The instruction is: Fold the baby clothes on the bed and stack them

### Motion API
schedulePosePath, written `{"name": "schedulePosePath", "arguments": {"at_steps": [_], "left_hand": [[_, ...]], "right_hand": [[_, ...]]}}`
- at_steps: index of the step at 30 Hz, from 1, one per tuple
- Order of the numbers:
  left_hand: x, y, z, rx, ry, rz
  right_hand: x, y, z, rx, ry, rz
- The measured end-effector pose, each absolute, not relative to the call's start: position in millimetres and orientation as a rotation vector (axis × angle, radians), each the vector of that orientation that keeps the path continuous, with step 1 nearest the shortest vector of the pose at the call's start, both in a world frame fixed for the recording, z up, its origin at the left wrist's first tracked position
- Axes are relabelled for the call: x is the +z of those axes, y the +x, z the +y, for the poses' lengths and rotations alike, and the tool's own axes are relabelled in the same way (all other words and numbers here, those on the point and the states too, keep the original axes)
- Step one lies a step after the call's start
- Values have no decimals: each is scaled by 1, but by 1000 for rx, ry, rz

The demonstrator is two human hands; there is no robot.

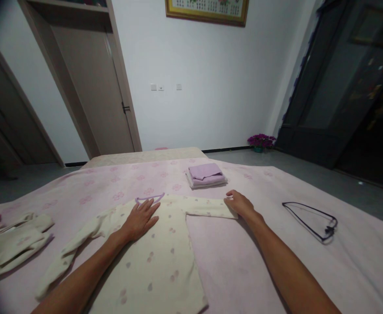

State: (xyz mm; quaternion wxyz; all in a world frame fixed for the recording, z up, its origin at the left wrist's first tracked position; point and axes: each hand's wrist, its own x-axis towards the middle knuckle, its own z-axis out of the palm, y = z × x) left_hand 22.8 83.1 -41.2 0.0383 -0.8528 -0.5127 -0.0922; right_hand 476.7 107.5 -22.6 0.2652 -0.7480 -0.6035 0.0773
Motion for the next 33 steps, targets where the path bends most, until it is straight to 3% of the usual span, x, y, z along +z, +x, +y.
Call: {"name": "schedulePosePath", "arguments": {"at_steps": [11, 21, 33], "left_hand": [[-44, 22, 84, -335, -2620, -1560], [-46, 20, 85, -343, -2625, -1552], [-46, 19, 85, -350, -2642, -1556]], "right_hand": [[-2, 431, 90, -67, -2163, -1786], [-11, 258, 92, 457, -1572, -2453], [-24, 334, 95, 280, -1947, -2320]]}}
